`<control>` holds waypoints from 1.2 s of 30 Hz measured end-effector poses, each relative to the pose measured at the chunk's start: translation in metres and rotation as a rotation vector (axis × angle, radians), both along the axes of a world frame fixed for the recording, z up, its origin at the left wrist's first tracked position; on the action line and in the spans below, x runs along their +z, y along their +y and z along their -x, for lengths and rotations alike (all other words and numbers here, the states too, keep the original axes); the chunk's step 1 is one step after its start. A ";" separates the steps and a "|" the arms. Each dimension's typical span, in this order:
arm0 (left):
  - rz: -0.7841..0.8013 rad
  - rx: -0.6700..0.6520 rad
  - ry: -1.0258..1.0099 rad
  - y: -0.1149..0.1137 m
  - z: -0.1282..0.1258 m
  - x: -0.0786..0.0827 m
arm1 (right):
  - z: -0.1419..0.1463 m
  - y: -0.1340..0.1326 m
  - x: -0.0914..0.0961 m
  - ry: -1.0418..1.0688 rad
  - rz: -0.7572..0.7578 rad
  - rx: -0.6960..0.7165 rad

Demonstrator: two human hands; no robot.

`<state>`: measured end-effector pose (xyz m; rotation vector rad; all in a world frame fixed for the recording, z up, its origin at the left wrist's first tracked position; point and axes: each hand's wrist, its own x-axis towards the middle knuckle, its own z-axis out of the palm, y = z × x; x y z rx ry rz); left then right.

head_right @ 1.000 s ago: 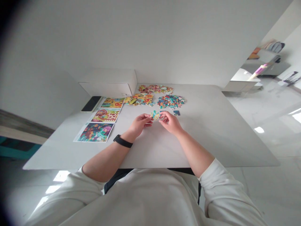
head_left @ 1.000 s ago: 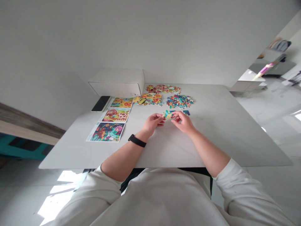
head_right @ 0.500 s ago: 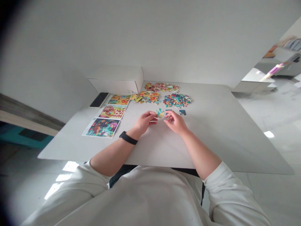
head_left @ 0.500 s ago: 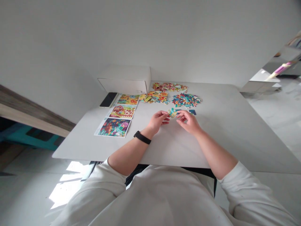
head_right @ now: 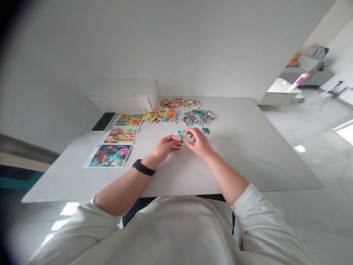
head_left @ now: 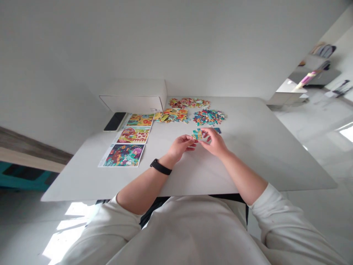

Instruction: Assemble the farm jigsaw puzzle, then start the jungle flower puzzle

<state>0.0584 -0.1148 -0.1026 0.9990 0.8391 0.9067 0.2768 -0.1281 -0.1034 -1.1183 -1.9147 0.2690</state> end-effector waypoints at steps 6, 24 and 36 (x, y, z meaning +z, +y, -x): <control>0.010 -0.008 0.069 -0.002 0.000 0.000 | -0.001 -0.008 0.021 -0.263 -0.154 0.009; -0.088 -0.283 0.249 -0.015 -0.006 0.004 | -0.027 -0.027 0.033 -0.329 -0.066 0.125; -1.258 -0.439 0.771 -0.043 -0.030 -0.007 | -0.137 -0.095 -0.010 -0.268 0.123 -0.052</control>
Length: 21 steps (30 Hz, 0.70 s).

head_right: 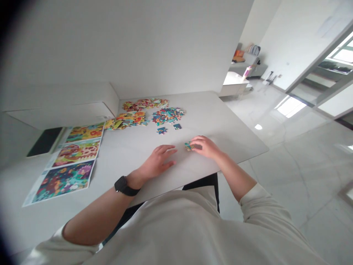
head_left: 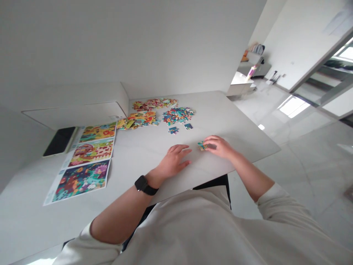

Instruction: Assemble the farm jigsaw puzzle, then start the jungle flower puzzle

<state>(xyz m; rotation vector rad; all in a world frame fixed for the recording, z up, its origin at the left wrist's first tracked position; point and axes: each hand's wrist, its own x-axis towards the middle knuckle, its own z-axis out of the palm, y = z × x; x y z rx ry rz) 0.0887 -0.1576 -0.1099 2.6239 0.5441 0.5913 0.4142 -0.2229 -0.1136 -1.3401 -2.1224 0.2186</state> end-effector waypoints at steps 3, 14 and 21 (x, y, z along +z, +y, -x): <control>-0.072 -0.067 0.097 -0.009 -0.011 -0.003 | -0.001 -0.009 -0.007 -0.022 0.014 -0.006; -0.112 -0.123 0.230 -0.012 -0.020 -0.007 | 0.012 -0.008 -0.012 -0.056 -0.009 0.006; -0.119 -0.135 0.215 -0.012 -0.020 -0.009 | 0.010 -0.015 -0.012 -0.052 -0.014 0.022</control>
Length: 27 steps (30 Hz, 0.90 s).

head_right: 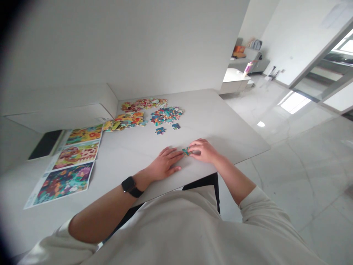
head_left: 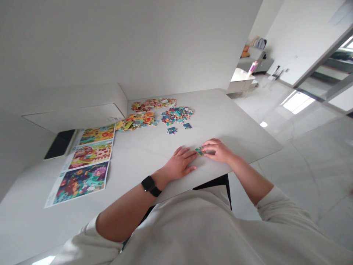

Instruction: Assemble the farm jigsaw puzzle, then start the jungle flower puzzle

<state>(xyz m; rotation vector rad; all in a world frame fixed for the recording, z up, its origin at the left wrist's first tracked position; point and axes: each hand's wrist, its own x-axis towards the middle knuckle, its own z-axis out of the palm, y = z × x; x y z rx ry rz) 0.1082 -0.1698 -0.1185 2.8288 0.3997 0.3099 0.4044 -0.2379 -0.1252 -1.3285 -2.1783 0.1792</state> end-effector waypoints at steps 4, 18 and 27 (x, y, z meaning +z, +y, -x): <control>0.006 -0.009 0.004 0.001 0.000 -0.002 | 0.001 0.000 0.002 -0.013 0.006 0.006; 0.011 0.399 -0.296 0.078 0.020 0.014 | -0.032 0.125 0.077 0.025 0.099 -0.144; 0.058 0.530 -0.233 0.149 0.027 -0.002 | 0.001 0.182 0.011 0.028 0.118 -0.010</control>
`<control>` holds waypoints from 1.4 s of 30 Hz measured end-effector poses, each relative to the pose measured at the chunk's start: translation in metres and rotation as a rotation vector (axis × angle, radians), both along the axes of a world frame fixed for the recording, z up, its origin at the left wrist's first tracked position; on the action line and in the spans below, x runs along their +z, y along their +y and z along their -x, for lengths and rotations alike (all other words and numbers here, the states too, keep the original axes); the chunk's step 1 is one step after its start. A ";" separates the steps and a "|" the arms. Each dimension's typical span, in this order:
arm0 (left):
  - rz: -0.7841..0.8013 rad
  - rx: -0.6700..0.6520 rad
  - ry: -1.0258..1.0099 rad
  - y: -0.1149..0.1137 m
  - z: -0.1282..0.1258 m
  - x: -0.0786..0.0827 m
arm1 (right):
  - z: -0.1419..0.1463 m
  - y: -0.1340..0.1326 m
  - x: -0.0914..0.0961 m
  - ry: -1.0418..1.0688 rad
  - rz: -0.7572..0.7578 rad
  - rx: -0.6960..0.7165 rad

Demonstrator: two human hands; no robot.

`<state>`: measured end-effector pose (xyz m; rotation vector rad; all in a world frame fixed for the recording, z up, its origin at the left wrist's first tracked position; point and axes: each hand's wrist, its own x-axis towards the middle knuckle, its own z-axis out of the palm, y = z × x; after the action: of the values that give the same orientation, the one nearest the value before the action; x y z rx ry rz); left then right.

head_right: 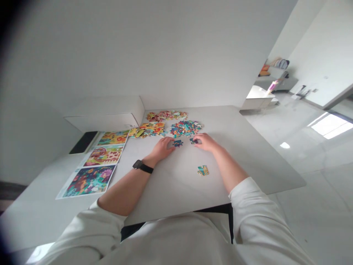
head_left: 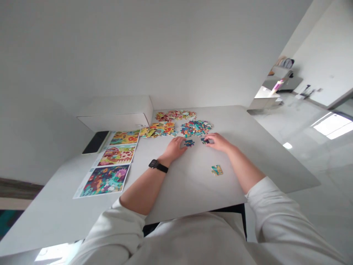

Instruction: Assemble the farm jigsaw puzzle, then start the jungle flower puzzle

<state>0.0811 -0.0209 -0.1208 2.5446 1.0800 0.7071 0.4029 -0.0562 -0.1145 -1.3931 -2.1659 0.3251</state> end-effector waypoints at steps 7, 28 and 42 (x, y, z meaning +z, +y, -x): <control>0.041 0.026 -0.009 0.009 -0.003 -0.007 | 0.001 0.001 -0.014 0.032 -0.067 0.000; 0.019 0.000 -0.045 0.013 -0.005 -0.014 | 0.000 0.002 -0.019 0.063 -0.081 -0.065; 0.008 -0.026 0.007 0.011 -0.005 -0.012 | -0.015 0.016 -0.025 0.030 -0.129 -0.351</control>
<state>0.0864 -0.0100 -0.1331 2.5517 1.0479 0.6860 0.4174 -0.0404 -0.1398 -1.6434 -1.8378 0.0728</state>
